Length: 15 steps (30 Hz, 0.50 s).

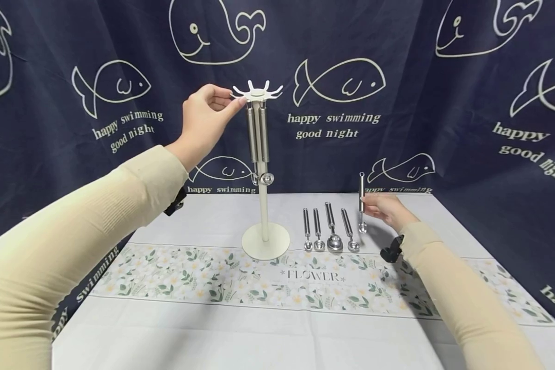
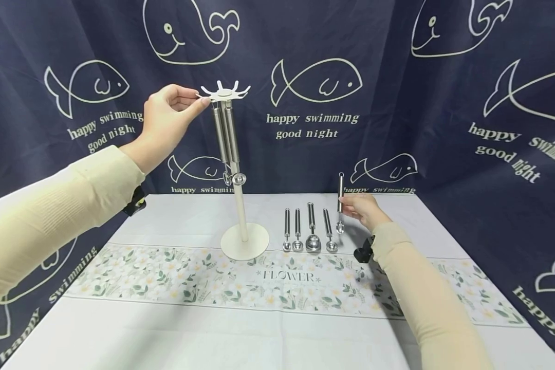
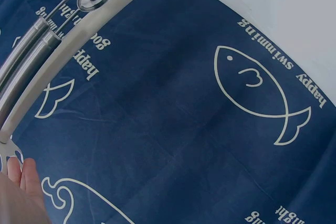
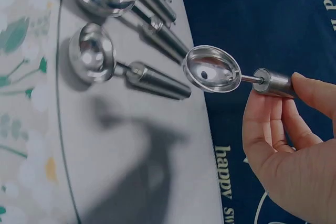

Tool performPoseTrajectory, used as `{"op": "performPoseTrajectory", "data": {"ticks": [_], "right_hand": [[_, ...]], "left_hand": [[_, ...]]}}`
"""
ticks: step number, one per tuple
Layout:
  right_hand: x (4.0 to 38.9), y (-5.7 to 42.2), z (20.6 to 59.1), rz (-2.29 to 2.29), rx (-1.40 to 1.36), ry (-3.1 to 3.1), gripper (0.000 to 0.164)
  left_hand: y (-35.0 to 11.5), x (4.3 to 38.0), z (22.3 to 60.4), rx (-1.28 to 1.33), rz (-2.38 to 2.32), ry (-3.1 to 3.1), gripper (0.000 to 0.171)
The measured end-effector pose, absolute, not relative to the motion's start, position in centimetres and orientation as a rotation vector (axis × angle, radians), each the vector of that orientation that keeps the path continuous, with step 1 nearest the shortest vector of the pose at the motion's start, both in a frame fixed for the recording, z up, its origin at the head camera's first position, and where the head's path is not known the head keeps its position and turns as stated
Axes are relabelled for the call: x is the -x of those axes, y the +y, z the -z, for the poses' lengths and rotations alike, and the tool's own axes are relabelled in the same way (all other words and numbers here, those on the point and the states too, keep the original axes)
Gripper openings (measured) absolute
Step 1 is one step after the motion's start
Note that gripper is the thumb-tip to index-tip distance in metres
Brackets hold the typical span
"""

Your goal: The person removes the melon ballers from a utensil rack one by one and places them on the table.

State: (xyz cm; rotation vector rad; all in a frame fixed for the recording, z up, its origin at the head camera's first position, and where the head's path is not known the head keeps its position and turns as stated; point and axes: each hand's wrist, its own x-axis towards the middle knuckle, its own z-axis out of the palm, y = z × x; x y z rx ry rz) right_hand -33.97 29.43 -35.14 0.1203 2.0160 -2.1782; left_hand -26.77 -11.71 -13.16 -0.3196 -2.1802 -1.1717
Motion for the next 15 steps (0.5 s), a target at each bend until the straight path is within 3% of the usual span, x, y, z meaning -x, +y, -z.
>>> {"op": "performPoseTrajectory", "data": {"ticks": [15], "right_hand": [[33.9,30.4,37.5,2.056,-0.208,2.041,0.015]], "left_hand": [[-11.6,26.7,13.2,0.322,1.15,-2.175,0.042]]}}
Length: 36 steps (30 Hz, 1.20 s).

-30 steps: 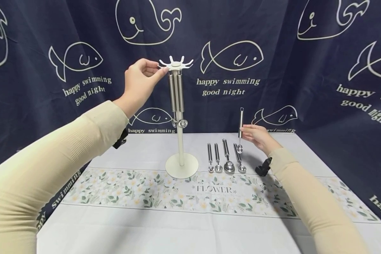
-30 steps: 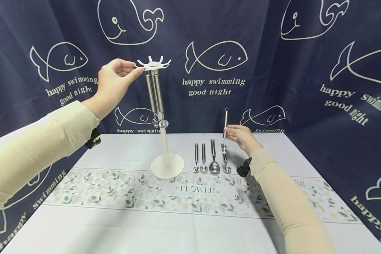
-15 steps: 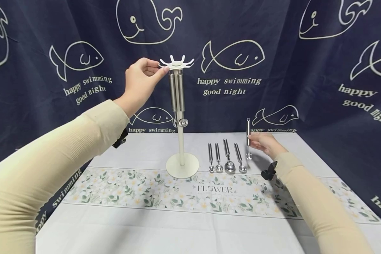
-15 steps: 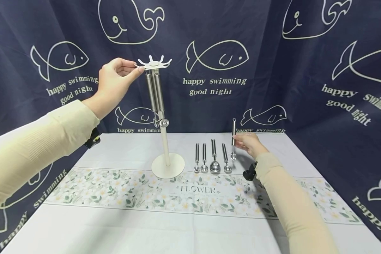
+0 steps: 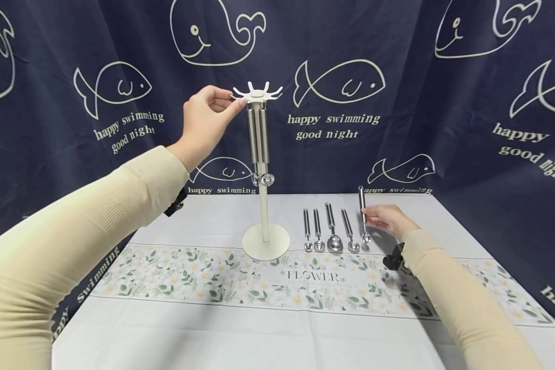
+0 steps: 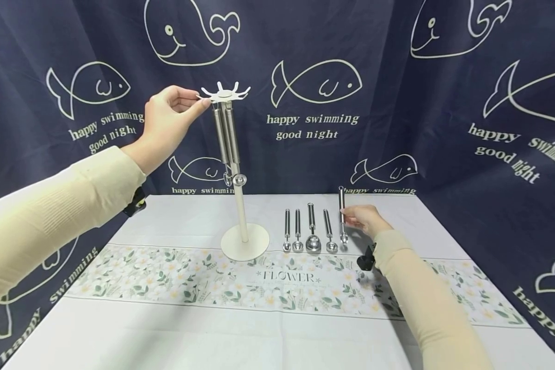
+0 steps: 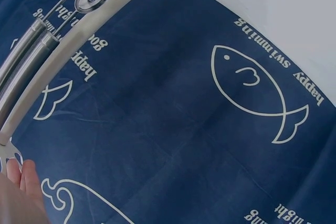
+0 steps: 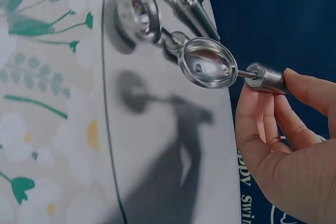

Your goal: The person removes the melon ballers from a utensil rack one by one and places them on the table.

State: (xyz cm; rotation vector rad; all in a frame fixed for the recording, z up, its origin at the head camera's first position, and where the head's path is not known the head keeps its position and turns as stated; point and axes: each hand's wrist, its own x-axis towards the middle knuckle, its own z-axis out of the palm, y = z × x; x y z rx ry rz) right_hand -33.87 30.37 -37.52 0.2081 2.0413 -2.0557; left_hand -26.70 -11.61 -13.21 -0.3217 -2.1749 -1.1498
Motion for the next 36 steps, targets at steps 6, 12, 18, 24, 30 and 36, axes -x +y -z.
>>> {"op": "performPoseTrajectory", "data": {"ticks": [6,12,18,24,30,36], "right_hand": [[33.9,30.6,38.6,1.996,-0.232,2.099,0.005],[34.0,30.7,39.5,1.945,-0.259,2.154,0.007],[34.3,30.4,40.1,1.92,-0.275,2.174,0.014],[34.6,30.2,40.5,1.906,-0.332,2.184,0.009],[34.9,30.1,40.9,1.832,-0.409,2.233,0.021],[35.1,29.7,40.8,1.779,-0.435,2.262,0.012]], "left_hand": [[-11.6,26.7,13.3,0.322,1.15,-2.166,0.042],[-11.5,26.7,13.2,0.317,1.143,-2.177,0.042],[-11.5,26.8,13.3,0.314,1.137,-2.174,0.042],[-11.5,26.9,13.3,0.319,1.149,-2.163,0.041],[-11.5,27.0,13.4,0.321,1.156,-2.15,0.041],[-11.5,27.1,13.4,0.319,1.16,-2.148,0.042]]}}
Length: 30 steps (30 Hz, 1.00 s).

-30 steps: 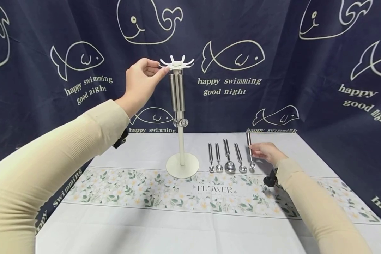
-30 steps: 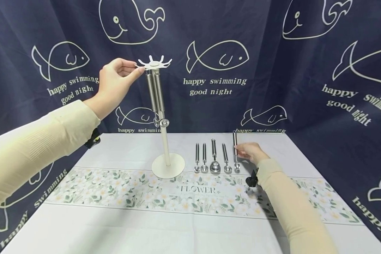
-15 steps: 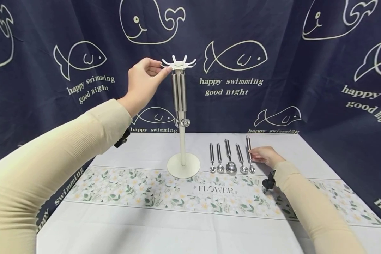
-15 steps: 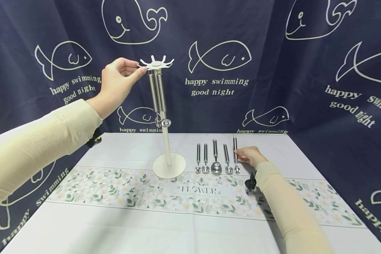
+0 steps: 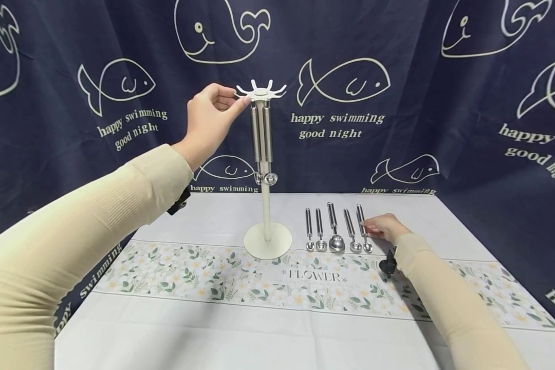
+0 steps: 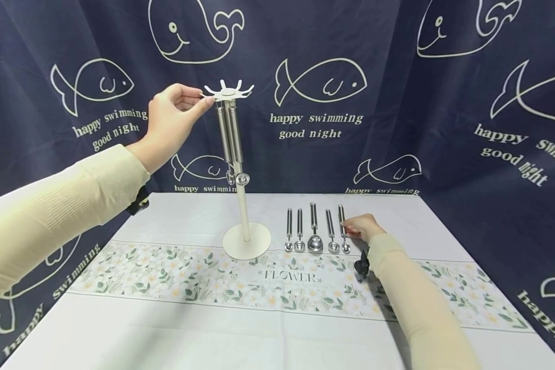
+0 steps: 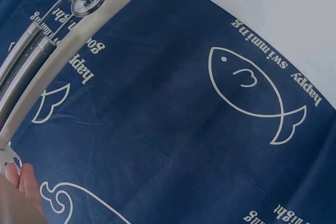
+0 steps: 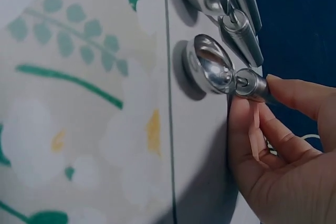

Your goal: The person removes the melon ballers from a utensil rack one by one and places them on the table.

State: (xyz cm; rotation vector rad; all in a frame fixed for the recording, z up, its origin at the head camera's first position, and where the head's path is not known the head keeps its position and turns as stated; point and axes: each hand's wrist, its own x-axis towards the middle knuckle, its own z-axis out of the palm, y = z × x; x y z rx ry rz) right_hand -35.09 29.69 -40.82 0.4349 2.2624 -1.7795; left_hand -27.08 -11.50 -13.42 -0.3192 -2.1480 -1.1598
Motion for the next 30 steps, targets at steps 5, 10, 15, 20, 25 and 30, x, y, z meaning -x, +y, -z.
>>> {"op": "performPoseTrajectory", "data": {"ticks": [5,10,15,20,25,30], "right_hand": [[35.2,29.5,40.8,1.79,-0.44,2.257,0.007],[35.4,29.3,40.9,1.798,-0.455,2.253,0.007],[35.7,29.1,41.0,1.747,-0.532,2.309,0.01],[36.1,29.1,41.1,1.714,-0.571,2.341,0.021],[36.5,29.2,41.3,1.711,-0.619,2.337,0.037],[36.6,29.2,41.3,1.7,-0.63,2.346,0.05]], "left_hand": [[-11.6,27.1,13.5,0.322,1.173,-2.14,0.042],[-11.6,27.2,13.6,0.323,1.178,-2.132,0.042],[-11.7,27.3,13.5,0.326,1.171,-2.134,0.042],[-11.6,27.2,13.4,0.325,1.176,-2.129,0.041],[-11.6,27.2,13.5,0.323,1.179,-2.12,0.04],[-11.5,27.2,13.6,0.319,1.183,-2.12,0.04]]}}
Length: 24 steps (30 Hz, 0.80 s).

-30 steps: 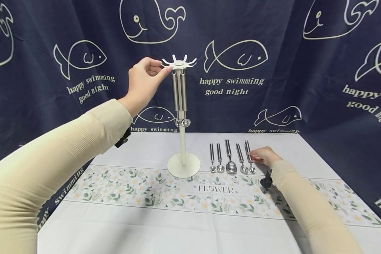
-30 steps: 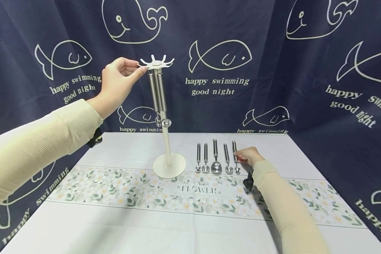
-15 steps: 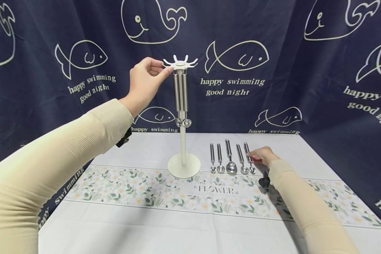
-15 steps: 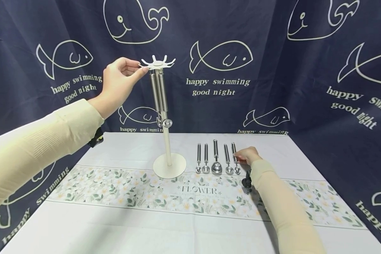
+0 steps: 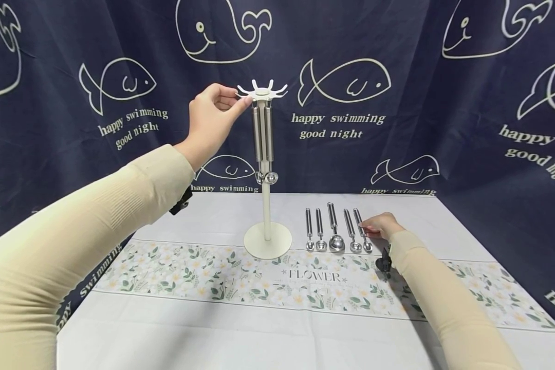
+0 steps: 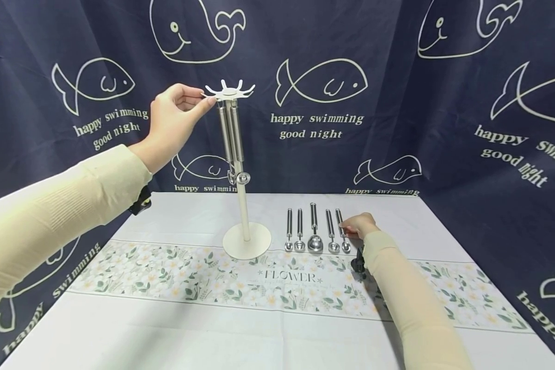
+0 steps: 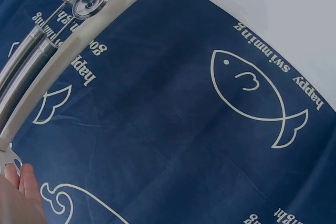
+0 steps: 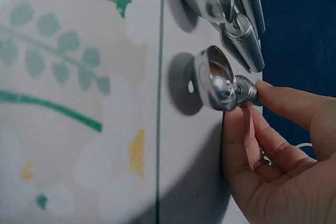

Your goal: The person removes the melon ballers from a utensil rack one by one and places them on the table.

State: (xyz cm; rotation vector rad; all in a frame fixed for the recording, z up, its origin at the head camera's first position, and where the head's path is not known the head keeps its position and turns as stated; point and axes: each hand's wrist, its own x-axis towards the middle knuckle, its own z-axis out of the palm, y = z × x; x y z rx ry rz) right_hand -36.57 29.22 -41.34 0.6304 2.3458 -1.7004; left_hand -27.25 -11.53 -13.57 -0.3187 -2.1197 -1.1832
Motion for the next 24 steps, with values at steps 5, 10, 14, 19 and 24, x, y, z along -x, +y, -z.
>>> {"op": "performPoseTrajectory", "data": {"ticks": [5,10,14,19,24], "right_hand": [[36.23,29.02,41.15,1.693,-0.625,2.355,0.05],[36.0,29.02,40.97,1.683,-0.602,2.364,0.033],[35.93,29.16,40.9,1.69,-0.591,2.36,0.024],[36.05,29.43,41.05,1.713,-0.599,2.326,0.023],[35.82,29.66,41.14,1.742,-0.608,2.312,0.023]], "left_hand": [[-11.48,27.28,13.56,0.315,1.174,-2.124,0.04],[-11.39,27.3,13.53,0.313,1.17,-2.127,0.041],[-11.34,27.29,13.49,0.317,1.172,-2.126,0.041],[-11.43,27.26,13.48,0.313,1.176,-2.131,0.041],[-11.48,27.15,13.46,0.311,1.176,-2.135,0.04]]}}
